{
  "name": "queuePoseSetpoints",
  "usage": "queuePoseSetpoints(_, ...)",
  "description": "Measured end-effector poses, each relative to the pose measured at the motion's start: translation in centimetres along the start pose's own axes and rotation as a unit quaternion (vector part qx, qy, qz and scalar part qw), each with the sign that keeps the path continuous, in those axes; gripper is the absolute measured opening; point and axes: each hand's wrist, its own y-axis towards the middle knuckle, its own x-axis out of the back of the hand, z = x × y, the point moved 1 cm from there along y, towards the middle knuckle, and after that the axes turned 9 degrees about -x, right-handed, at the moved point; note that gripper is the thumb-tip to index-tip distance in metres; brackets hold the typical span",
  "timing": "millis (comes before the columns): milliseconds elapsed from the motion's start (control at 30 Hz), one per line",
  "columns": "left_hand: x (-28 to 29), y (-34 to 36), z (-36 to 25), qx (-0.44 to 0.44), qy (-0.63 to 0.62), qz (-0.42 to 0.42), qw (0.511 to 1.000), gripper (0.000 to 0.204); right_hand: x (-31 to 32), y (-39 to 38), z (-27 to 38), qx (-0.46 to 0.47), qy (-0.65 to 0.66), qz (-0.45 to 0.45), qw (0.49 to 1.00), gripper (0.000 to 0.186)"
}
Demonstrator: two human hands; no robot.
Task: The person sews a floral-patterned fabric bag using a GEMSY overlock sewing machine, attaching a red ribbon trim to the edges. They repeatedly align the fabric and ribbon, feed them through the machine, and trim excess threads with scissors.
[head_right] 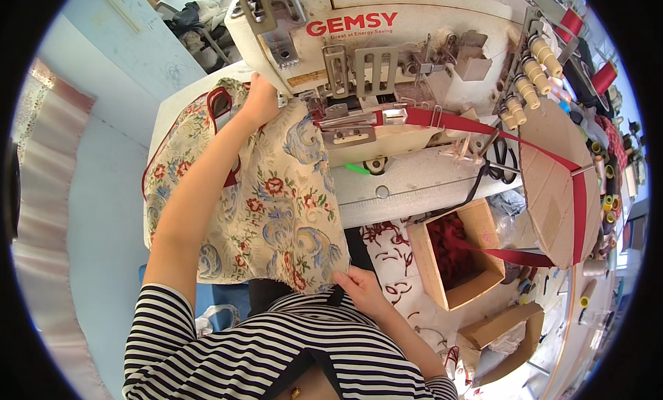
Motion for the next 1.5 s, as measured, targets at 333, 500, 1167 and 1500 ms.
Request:
queuePoseSetpoints(333,-1.2,1.5,3.0,0.027,-0.034,-0.015,0.999,0.021,-0.4,1.8,3.2,0.057,-0.035,-0.027,0.997,0.028)
queuePoseSetpoints(500,-1.5,1.9,4.6,0.051,-0.050,-0.038,0.997,0.022,-0.8,2.7,5.2,0.070,-0.076,-0.046,0.994,0.026)
queuePoseSetpoints(1167,5.1,-0.9,-1.8,0.088,-0.135,-0.096,0.982,0.018,-1.5,7.3,8.0,0.149,-0.085,-0.097,0.980,0.021)
queuePoseSetpoints(1500,8.2,-6.3,-12.9,-0.144,-0.182,0.138,0.963,0.035,-2.2,9.4,10.4,0.163,-0.027,-0.065,0.984,0.022)
